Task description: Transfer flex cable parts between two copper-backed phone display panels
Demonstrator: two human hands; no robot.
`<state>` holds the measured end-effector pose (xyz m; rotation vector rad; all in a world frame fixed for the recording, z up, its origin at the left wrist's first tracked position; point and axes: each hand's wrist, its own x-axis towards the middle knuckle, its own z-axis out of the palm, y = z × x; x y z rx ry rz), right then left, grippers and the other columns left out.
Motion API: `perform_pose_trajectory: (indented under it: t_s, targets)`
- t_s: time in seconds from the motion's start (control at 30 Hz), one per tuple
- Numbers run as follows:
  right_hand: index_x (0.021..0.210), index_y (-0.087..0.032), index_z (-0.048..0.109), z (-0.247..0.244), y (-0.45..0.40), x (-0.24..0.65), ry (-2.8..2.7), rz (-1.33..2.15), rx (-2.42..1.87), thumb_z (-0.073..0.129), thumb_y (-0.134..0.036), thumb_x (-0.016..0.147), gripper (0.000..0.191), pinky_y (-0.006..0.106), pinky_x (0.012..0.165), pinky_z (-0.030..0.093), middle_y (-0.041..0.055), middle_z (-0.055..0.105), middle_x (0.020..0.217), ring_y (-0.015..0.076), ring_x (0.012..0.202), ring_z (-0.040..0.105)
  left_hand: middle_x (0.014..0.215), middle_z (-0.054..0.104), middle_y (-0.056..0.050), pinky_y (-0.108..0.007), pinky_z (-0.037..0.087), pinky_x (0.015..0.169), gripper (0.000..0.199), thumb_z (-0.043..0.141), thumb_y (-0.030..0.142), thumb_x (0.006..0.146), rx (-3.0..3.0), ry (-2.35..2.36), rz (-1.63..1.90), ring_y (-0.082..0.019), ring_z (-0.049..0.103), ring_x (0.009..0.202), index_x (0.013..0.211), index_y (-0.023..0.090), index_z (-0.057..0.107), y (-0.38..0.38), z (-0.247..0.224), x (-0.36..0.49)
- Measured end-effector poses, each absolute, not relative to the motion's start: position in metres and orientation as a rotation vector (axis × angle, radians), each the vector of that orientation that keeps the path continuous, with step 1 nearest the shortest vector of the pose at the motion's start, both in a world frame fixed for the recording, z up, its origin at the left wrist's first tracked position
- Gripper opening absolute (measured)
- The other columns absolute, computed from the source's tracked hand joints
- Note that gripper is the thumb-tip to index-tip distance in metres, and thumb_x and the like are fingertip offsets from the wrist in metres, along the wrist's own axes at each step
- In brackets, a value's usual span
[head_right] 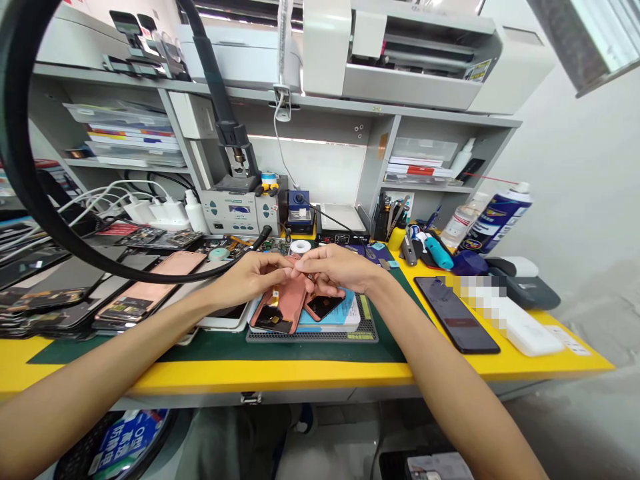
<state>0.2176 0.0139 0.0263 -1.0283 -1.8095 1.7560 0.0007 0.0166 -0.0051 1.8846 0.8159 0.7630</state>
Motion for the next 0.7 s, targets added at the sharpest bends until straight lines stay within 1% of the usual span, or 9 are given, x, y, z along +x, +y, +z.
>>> perform_pose_trajectory:
  t_s: [0.07, 0.13, 0.23, 0.27, 0.33, 0.5, 0.57, 0.6, 0.7]
  targets:
    - [0.092, -0.012, 0.065, 0.026, 0.015, 0.218, -1.837, 1.729, -1.061, 0.065, -0.036, 0.091, 0.024, 0.014, 0.029, 0.029, 0.0001, 0.065, 0.063, 0.0028, 0.031, 0.041, 0.071, 0.067, -0.002, -0.022, 0.046, 0.044, 0.027, 0.064, 0.039, 0.086, 1.823, 0.796, 0.743, -0.013, 0.060, 0.051, 0.093, 0.014, 0.071, 0.017, -0.003, 0.000]
    - [0.091, -0.012, 0.066, 0.023, 0.016, 0.219, -1.845, 1.719, -1.070, 0.067, -0.037, 0.090, 0.025, 0.014, 0.030, 0.030, -0.0005, 0.065, 0.061, 0.0024, 0.031, 0.039, 0.067, 0.066, -0.002, -0.020, 0.041, 0.040, 0.024, 0.066, 0.037, 0.084, 1.739, 0.792, 0.709, -0.012, 0.059, 0.048, 0.091, 0.014, 0.071, 0.018, -0.001, -0.002]
    - [0.090, -0.012, 0.067, 0.019, 0.018, 0.220, -1.852, 1.724, -1.048, 0.069, -0.040, 0.088, 0.028, 0.015, 0.030, 0.031, 0.0003, 0.065, 0.062, 0.0036, 0.033, 0.042, 0.064, 0.063, -0.001, -0.017, 0.027, 0.033, 0.020, 0.071, 0.032, 0.081, 1.588, 0.787, 0.656, -0.006, 0.048, 0.038, 0.089, 0.014, 0.071, 0.018, 0.000, -0.004]
    - [0.090, -0.012, 0.067, 0.018, 0.018, 0.220, -1.859, 1.724, -1.045, 0.069, -0.041, 0.087, 0.029, 0.015, 0.029, 0.030, 0.0007, 0.065, 0.063, 0.0040, 0.034, 0.044, 0.065, 0.063, -0.001, -0.017, 0.026, 0.032, 0.019, 0.072, 0.031, 0.080, 1.544, 0.778, 0.644, -0.004, 0.044, 0.037, 0.088, 0.014, 0.071, 0.019, 0.001, -0.005]
    - [0.088, -0.012, 0.067, 0.016, 0.019, 0.220, -1.877, 1.724, -1.044, 0.069, -0.043, 0.086, 0.031, 0.015, 0.029, 0.030, 0.0010, 0.066, 0.064, 0.0046, 0.034, 0.045, 0.071, 0.065, -0.003, -0.018, 0.028, 0.031, 0.019, 0.074, 0.029, 0.078, 1.461, 0.760, 0.635, -0.004, 0.042, 0.036, 0.088, 0.014, 0.072, 0.020, 0.001, -0.006]
    - [0.084, -0.011, 0.066, 0.016, 0.019, 0.220, -1.898, 1.717, -1.031, 0.068, -0.044, 0.087, 0.033, 0.015, 0.031, 0.032, 0.0019, 0.065, 0.062, 0.0048, 0.035, 0.045, 0.078, 0.069, -0.006, -0.020, 0.039, 0.031, 0.024, 0.078, 0.025, 0.073, 1.315, 0.745, 0.617, -0.007, 0.049, 0.038, 0.091, 0.012, 0.072, 0.022, 0.000, -0.007]
    - [0.083, -0.012, 0.066, 0.016, 0.018, 0.219, -1.910, 1.698, -1.046, 0.068, -0.045, 0.087, 0.034, 0.015, 0.031, 0.031, 0.0020, 0.065, 0.063, 0.0047, 0.035, 0.044, 0.073, 0.068, -0.005, -0.022, 0.043, 0.034, 0.024, 0.078, 0.025, 0.073, 1.308, 0.730, 0.615, -0.007, 0.050, 0.038, 0.092, 0.012, 0.072, 0.022, 0.000, -0.007]
    - [0.082, -0.012, 0.065, 0.016, 0.018, 0.219, -1.920, 1.685, -1.058, 0.067, -0.046, 0.087, 0.034, 0.015, 0.031, 0.030, 0.0021, 0.065, 0.063, 0.0046, 0.035, 0.045, 0.066, 0.066, -0.003, -0.022, 0.044, 0.034, 0.023, 0.078, 0.025, 0.073, 1.311, 0.726, 0.619, -0.008, 0.050, 0.038, 0.092, 0.013, 0.072, 0.022, 0.001, -0.006]
    - [0.072, -0.012, 0.064, 0.016, 0.017, 0.217, -1.973, 1.622, -1.110, 0.065, -0.047, 0.088, 0.039, 0.015, 0.031, 0.030, 0.0003, 0.060, 0.055, 0.0050, 0.034, 0.043, 0.051, 0.058, 0.002, -0.021, 0.043, 0.034, 0.021, 0.076, 0.025, 0.075, 1.340, 0.738, 0.642, -0.008, 0.048, 0.035, 0.092, 0.013, 0.071, 0.020, 0.002, -0.006]
